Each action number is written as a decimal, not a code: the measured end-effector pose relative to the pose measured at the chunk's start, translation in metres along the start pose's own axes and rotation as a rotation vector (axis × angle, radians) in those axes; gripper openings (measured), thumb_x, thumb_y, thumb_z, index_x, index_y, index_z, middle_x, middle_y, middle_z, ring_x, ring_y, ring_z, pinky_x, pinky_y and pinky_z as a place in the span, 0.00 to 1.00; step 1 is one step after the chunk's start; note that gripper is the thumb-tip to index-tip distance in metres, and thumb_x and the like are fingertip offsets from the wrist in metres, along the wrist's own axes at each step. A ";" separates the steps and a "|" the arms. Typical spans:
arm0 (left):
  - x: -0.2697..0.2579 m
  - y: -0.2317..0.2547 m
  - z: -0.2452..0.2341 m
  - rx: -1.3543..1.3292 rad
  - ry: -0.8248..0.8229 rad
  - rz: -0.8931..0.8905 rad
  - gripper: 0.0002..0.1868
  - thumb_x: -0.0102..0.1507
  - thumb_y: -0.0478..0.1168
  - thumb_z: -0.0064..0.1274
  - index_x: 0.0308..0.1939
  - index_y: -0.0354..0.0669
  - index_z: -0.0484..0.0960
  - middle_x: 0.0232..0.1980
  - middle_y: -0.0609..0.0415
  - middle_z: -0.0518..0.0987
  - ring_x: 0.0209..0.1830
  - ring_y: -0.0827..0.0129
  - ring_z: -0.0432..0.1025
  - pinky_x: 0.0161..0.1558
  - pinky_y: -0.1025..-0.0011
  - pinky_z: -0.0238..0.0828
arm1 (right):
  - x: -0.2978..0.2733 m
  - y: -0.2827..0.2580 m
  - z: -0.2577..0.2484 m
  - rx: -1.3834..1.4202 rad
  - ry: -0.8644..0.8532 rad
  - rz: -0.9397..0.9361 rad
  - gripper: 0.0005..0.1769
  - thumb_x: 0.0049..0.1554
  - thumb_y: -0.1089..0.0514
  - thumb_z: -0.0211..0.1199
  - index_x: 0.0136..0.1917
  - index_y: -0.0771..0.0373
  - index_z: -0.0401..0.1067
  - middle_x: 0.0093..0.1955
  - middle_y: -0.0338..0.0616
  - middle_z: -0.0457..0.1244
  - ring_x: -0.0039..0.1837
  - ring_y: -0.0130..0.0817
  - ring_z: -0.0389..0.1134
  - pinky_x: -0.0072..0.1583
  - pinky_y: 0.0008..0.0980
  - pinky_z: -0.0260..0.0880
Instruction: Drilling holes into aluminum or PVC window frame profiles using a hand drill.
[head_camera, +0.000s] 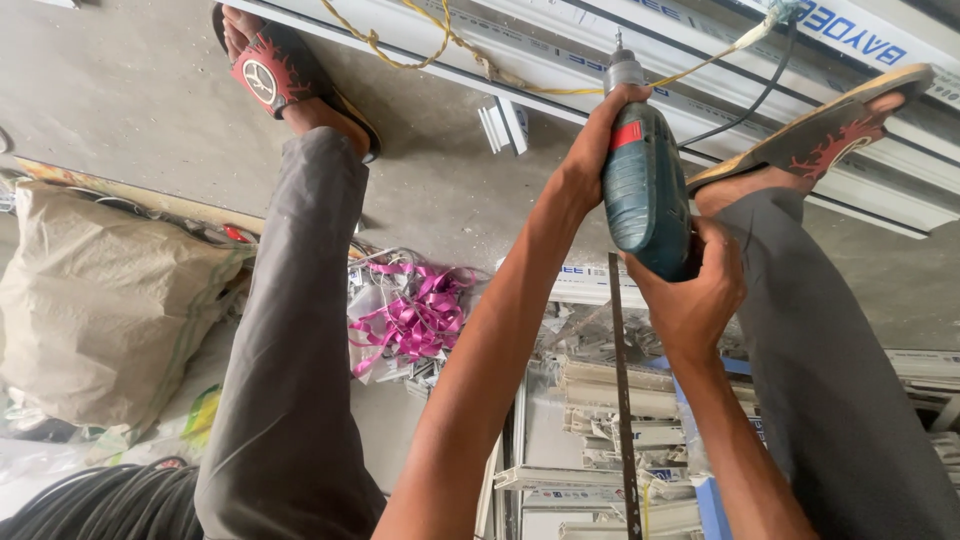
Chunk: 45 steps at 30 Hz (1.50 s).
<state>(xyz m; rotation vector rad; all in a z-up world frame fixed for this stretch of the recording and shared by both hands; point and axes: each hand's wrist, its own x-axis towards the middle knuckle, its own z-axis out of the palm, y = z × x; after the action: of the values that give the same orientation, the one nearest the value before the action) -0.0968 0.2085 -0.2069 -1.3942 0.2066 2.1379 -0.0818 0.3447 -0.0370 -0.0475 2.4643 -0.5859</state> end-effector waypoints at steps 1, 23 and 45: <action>0.000 -0.001 0.001 0.004 0.005 -0.001 0.29 0.56 0.58 0.54 0.39 0.30 0.77 0.25 0.45 0.79 0.17 0.62 0.76 0.24 0.67 0.78 | -0.001 0.000 0.000 -0.008 0.007 -0.010 0.38 0.48 0.50 0.85 0.62 0.71 0.70 0.55 0.54 0.66 0.55 0.43 0.70 0.55 0.43 0.71; -0.040 -0.006 0.019 0.217 0.242 0.031 0.48 0.51 0.76 0.52 0.46 0.29 0.81 0.36 0.45 0.84 0.31 0.63 0.81 0.34 0.69 0.79 | 0.034 -0.023 -0.033 -0.255 -0.073 -0.163 0.34 0.47 0.54 0.81 0.60 0.68 0.68 0.54 0.54 0.66 0.52 0.52 0.71 0.53 0.45 0.73; -0.089 0.013 0.058 0.669 0.651 -0.126 0.55 0.46 0.74 0.55 0.50 0.19 0.82 0.51 0.28 0.83 0.53 0.46 0.79 0.54 0.61 0.73 | 0.074 -0.067 -0.019 -0.570 -0.142 -0.243 0.43 0.47 0.53 0.72 0.73 0.67 0.66 0.46 0.57 0.68 0.36 0.50 0.72 0.37 0.43 0.74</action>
<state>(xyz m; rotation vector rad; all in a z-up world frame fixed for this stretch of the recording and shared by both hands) -0.1242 0.1885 -0.1057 -1.5550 0.9521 1.2544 -0.1597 0.2798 -0.0359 -0.5983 2.4214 0.0416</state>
